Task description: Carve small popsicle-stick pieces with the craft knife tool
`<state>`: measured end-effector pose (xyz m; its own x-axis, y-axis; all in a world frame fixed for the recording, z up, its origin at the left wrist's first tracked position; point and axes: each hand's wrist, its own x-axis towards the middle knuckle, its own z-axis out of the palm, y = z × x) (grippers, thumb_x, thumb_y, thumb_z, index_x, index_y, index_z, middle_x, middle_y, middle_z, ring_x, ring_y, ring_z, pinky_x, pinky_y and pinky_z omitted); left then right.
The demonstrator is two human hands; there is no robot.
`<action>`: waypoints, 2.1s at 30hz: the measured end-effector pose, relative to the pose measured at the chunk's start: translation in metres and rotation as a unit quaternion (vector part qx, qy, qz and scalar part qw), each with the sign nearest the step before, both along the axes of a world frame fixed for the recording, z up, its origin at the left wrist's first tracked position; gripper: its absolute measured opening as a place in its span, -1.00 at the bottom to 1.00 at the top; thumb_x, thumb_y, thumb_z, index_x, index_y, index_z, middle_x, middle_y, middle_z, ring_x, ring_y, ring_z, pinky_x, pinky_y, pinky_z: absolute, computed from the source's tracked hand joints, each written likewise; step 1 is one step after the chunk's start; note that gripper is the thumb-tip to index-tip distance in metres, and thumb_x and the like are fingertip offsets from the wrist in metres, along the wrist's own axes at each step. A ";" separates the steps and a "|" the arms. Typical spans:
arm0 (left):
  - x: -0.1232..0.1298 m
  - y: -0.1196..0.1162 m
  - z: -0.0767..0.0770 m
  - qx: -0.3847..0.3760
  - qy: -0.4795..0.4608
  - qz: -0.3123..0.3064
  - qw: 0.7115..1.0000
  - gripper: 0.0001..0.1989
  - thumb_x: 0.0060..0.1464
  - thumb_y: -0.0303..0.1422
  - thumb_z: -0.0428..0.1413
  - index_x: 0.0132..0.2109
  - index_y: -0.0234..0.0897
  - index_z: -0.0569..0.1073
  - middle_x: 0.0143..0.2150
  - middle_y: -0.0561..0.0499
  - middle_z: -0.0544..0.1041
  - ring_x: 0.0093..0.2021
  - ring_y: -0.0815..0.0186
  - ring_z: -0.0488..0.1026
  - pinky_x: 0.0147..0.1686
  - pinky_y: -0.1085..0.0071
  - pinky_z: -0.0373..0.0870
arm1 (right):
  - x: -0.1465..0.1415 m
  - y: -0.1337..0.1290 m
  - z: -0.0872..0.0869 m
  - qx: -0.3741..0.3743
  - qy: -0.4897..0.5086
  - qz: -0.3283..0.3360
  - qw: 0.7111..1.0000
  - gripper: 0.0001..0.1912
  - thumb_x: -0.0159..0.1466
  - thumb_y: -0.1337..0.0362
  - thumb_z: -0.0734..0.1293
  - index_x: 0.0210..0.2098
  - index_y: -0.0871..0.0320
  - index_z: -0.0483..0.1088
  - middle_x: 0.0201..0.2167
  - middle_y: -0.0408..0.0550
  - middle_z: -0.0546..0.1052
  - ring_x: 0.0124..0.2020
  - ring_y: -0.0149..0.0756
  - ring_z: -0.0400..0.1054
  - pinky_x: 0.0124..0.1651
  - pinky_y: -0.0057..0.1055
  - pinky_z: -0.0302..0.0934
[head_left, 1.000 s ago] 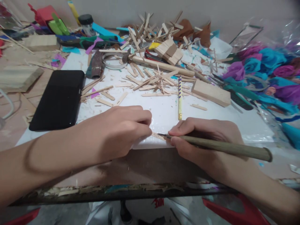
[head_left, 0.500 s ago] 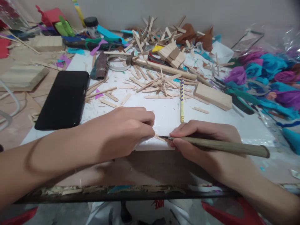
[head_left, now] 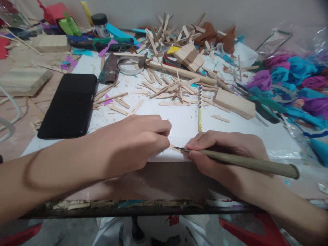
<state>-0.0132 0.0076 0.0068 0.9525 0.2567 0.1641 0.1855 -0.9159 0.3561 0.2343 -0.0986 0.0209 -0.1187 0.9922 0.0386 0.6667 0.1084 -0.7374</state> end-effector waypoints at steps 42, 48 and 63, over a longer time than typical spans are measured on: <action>0.009 -0.022 -0.003 -0.013 -0.045 0.069 0.997 -0.72 0.40 -0.54 0.01 -0.19 -0.31 0.61 -0.26 -0.05 0.50 -0.24 0.17 0.37 -0.20 0.22 0.29 | -0.015 0.003 -0.001 0.041 -0.016 -0.151 0.988 -0.89 0.22 0.26 0.47 -0.45 0.03 0.62 -0.57 -0.14 0.66 -0.59 -0.31 0.49 -0.58 -0.46 0.26; 0.007 -0.021 -0.004 0.005 -0.035 0.053 0.998 -0.75 0.35 -0.59 0.04 -0.25 -0.30 0.55 -0.27 -0.04 0.46 -0.25 0.17 0.34 -0.21 0.23 0.25 | -0.014 0.001 -0.003 0.048 -0.033 -0.137 0.989 -0.89 0.25 0.26 0.48 -0.42 0.02 0.62 -0.52 -0.13 0.69 -0.55 -0.27 0.53 -0.53 -0.42 0.32; 0.007 -0.019 -0.002 0.036 -0.024 0.026 0.999 -0.79 0.32 -0.54 0.06 -0.22 -0.31 0.58 -0.10 -0.14 0.55 -0.08 0.09 0.44 -0.06 0.10 0.38 | -0.018 -0.003 0.001 0.082 -0.138 -0.050 0.986 -0.77 0.36 0.31 0.37 -0.44 0.00 0.49 -0.59 -0.20 0.59 -0.61 -0.31 0.41 -0.53 -0.38 0.21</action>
